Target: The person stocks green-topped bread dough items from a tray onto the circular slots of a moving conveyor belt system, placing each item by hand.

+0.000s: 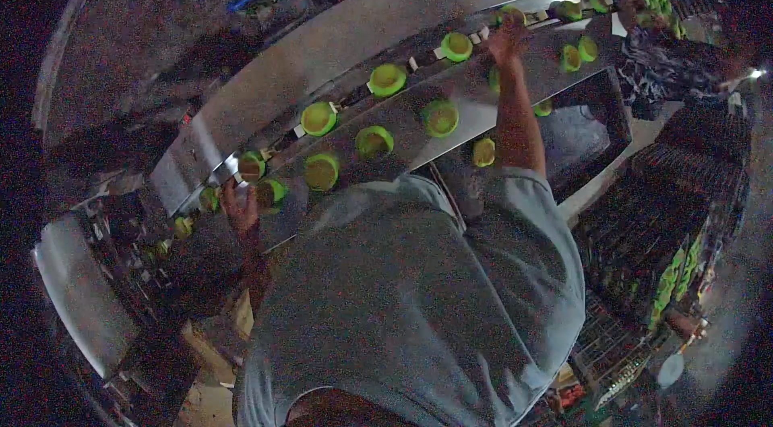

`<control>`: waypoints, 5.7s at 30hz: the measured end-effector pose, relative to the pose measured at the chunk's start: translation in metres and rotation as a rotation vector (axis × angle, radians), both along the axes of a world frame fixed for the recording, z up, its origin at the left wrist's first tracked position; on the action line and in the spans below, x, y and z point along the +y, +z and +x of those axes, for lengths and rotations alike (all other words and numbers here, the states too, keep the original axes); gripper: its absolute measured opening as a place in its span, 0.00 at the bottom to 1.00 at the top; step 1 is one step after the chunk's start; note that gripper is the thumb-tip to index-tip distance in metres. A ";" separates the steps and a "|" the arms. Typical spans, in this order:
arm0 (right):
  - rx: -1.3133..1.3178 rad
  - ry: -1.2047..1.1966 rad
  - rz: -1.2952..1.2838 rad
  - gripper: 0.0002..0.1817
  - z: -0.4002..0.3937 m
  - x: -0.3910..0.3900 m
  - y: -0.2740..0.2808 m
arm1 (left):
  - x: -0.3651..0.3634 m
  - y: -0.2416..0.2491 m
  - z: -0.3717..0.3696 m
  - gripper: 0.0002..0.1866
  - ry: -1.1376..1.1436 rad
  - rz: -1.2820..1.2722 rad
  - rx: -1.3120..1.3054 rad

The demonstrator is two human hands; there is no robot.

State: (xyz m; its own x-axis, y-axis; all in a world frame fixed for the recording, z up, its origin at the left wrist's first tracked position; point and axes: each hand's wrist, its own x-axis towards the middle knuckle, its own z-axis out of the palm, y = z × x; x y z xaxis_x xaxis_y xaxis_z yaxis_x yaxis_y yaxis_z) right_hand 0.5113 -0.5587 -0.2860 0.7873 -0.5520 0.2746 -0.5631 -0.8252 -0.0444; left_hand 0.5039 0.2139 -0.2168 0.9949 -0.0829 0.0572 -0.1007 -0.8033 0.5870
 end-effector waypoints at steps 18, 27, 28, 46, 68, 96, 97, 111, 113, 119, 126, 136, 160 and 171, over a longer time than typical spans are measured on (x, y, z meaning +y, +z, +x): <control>-0.171 0.102 -0.164 0.24 -0.027 -0.015 0.050 | 0.085 -0.059 -0.096 0.29 0.311 0.124 -0.128; -0.435 0.626 0.126 0.22 -0.081 0.172 0.039 | 0.063 -0.070 -0.112 0.28 0.461 0.463 -0.230; -0.350 0.619 0.250 0.22 -0.081 0.167 0.007 | 0.062 -0.059 -0.104 0.28 0.445 0.313 -0.188; -0.254 0.629 0.319 0.21 -0.110 0.395 0.109 | 0.088 -0.053 -0.103 0.18 0.450 -0.171 -0.042; -0.142 0.471 0.517 0.23 -0.083 0.289 0.112 | 0.100 -0.048 -0.078 0.21 0.334 0.606 -0.417; -0.290 0.998 0.529 0.28 -0.094 0.347 0.093 | 0.073 -0.020 -0.085 0.27 0.581 0.476 -0.169; -0.300 1.042 0.526 0.28 -0.106 0.355 0.088 | 0.064 -0.003 -0.082 0.28 0.642 0.312 -0.097; 0.393 1.450 0.756 0.24 -0.236 0.423 0.053 | -0.012 -0.031 -0.348 0.36 0.719 -0.058 -0.141; 0.548 1.367 0.773 0.24 -0.274 0.434 0.045 | -0.015 -0.141 -0.453 0.38 0.592 -0.092 0.323; 1.115 1.421 0.729 0.28 -0.396 0.436 -0.035 | -0.060 -0.230 -0.803 0.23 0.675 -0.237 1.139; 1.404 1.203 0.803 0.30 -0.415 0.416 -0.085 | -0.084 -0.254 -0.947 0.29 1.468 -0.320 0.813; 0.952 1.534 0.550 0.28 -0.375 0.481 -0.022 | 0.156 0.014 -0.668 0.16 1.155 0.052 -0.497; 0.750 1.286 0.702 0.27 -0.375 0.383 -0.024 | 0.334 0.085 -0.468 0.17 0.981 0.752 -0.416; 0.173 1.170 0.467 0.14 -0.242 0.407 0.073 | 0.006 -0.058 -0.411 0.28 0.496 -0.344 0.358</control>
State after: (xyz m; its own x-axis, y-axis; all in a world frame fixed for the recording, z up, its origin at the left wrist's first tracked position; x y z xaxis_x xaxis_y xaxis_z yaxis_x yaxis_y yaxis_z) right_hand 0.2696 -0.1520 -0.2126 0.8739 0.4782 0.0875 0.4607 -0.7573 -0.4629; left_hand 0.0933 0.2196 -0.2743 0.8735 0.3494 -0.3391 0.4761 -0.4670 0.7452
